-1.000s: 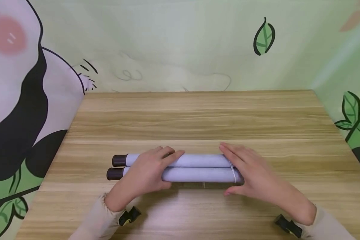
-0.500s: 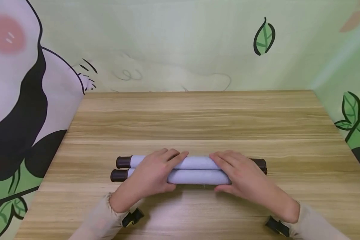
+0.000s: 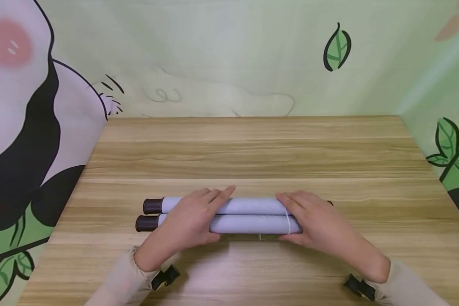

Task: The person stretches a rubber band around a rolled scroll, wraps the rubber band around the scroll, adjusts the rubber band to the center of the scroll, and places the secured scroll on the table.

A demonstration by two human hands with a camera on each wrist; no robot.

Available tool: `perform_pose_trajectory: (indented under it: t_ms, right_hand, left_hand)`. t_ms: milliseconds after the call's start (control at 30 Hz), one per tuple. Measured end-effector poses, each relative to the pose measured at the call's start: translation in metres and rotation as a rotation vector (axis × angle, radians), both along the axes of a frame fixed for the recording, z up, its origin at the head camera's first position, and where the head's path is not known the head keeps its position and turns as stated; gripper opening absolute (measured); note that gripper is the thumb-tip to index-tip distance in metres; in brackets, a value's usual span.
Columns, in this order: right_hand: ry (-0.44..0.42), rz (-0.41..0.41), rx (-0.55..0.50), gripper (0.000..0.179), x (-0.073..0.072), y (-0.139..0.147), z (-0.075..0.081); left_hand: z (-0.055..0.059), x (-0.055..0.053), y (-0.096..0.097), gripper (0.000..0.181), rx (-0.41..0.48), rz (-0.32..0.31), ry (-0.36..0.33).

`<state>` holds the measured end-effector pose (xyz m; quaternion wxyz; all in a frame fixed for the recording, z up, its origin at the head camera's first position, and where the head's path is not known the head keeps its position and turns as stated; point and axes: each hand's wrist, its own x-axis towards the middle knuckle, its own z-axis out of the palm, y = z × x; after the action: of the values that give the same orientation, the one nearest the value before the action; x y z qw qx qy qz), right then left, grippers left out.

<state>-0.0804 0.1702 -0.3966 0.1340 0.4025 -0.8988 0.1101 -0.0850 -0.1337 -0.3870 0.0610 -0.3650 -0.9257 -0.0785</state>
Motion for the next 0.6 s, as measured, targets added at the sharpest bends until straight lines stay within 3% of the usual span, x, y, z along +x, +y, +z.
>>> perform_pose_trajectory:
  t_ms: [200, 367, 600]
  right_hand:
    - [-0.039, 0.068, 0.008, 0.093, 0.005, -0.024, -0.003]
    - [-0.079, 0.010, 0.009, 0.110, 0.003, -0.010, 0.004]
    - [-0.016, -0.037, 0.003, 0.087, 0.000, 0.003, 0.006]
  left_hand:
    - [-0.007, 0.004, 0.018, 0.116, -0.008, -0.045, 0.051]
    - [-0.006, 0.002, 0.013, 0.117, 0.018, -0.006, 0.040]
    - [-0.001, 0.002, 0.002, 0.120, 0.053, 0.027, 0.043]
